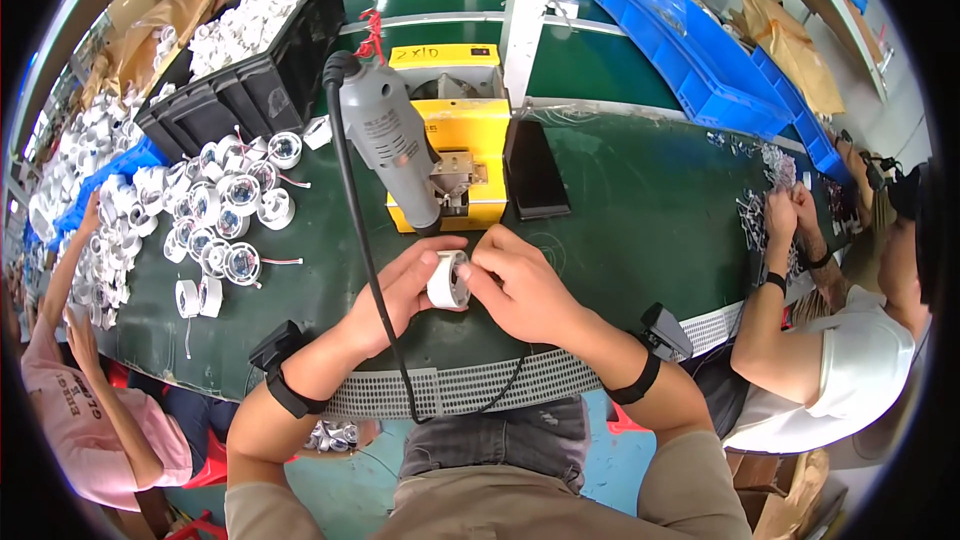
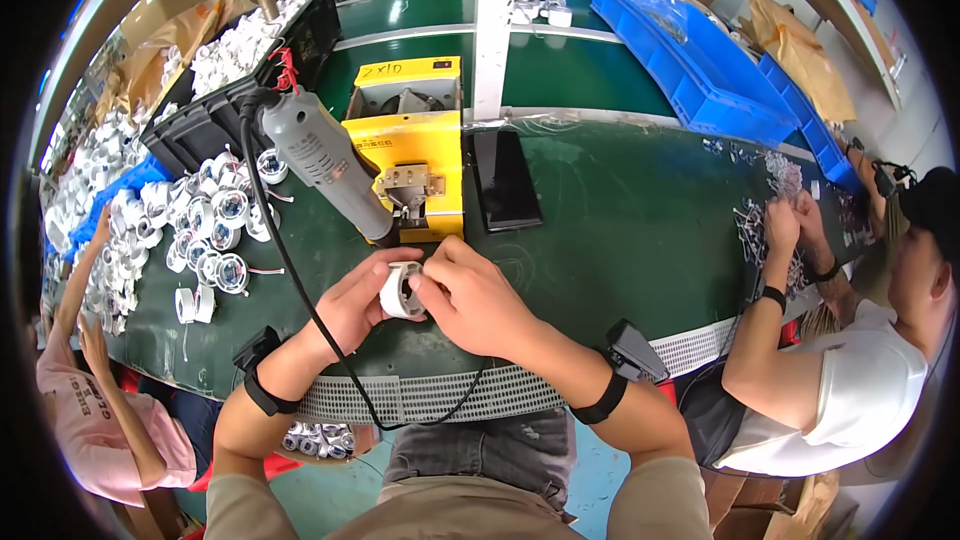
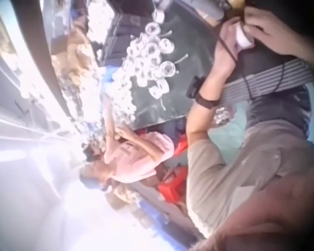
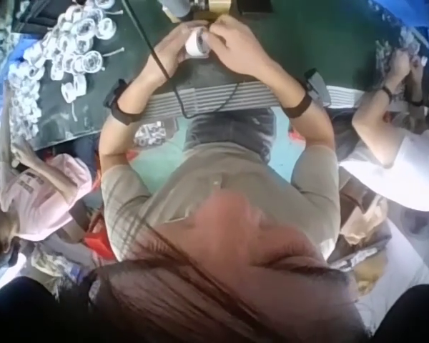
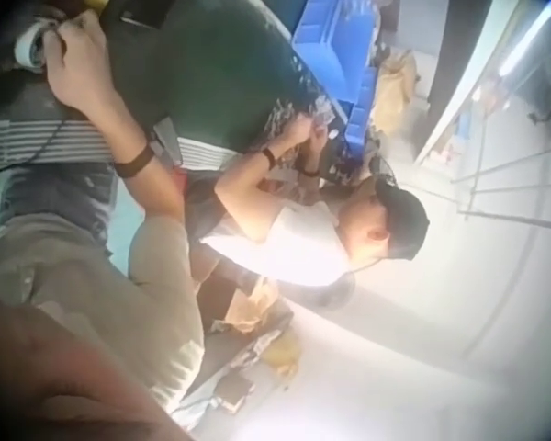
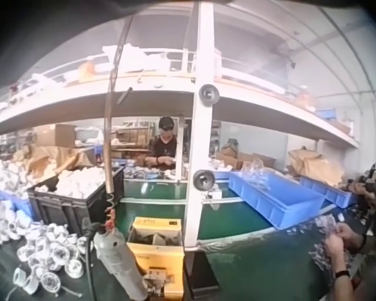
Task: The person picks up a white plastic housing and a circuit board, fits the board into the housing by hand, and secures it using a power screwdriver. They then place the assembled unit on the table and repeat the process for several more units.
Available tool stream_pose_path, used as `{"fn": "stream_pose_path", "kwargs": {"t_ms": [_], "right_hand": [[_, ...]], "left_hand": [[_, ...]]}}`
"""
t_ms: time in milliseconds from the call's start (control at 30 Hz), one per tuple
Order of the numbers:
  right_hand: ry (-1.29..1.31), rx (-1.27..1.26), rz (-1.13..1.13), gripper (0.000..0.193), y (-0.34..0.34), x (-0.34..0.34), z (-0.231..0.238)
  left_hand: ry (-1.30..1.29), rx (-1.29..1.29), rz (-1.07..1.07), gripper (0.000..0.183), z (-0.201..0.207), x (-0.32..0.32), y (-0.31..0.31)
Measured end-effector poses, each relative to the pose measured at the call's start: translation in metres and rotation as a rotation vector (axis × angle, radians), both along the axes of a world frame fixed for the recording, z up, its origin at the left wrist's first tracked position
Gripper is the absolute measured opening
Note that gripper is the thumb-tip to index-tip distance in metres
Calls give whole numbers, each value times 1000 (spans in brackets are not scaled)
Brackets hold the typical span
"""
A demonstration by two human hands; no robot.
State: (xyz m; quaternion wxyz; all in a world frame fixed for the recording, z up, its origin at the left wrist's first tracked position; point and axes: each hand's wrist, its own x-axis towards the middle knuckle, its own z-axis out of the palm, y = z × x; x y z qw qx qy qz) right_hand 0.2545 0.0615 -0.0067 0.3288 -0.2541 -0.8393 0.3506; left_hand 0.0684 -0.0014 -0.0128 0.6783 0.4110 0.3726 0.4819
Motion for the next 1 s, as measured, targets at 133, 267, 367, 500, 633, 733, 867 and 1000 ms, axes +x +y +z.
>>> {"fn": "stream_pose_path", "kwargs": {"t_ms": [133, 267, 367, 500, 633, 733, 867, 1000], "right_hand": [[-15, -12, -71, 22, -1, 5, 15], [14, 311, -72, 29, 15, 24, 21], [93, 578, -69, 20, 21, 24, 20], [223, -120, 48, 20, 3, 19, 27], [292, -566, 143, 19, -1, 11, 19], [396, -517, 95, 20, -5, 6, 16], [289, -195, -16, 21, -7, 4, 13], [278, 109, -77, 23, -8, 1, 10]], "left_hand": [[-9, 22, 26, 45, 2, 3, -2], [-65, 38, 90, 43, 9, 1, -5], [-122, 51, 96, 42, 14, 3, -10], [-132, 86, 153, 40, 16, 2, -15], [-283, 137, 68, 45, 17, 2, -12], [-395, 131, -58, 49, 10, 1, -8], [-375, 160, -64, 50, 10, 8, -10], [-300, 203, -64, 54, 7, 9, -12]]}}
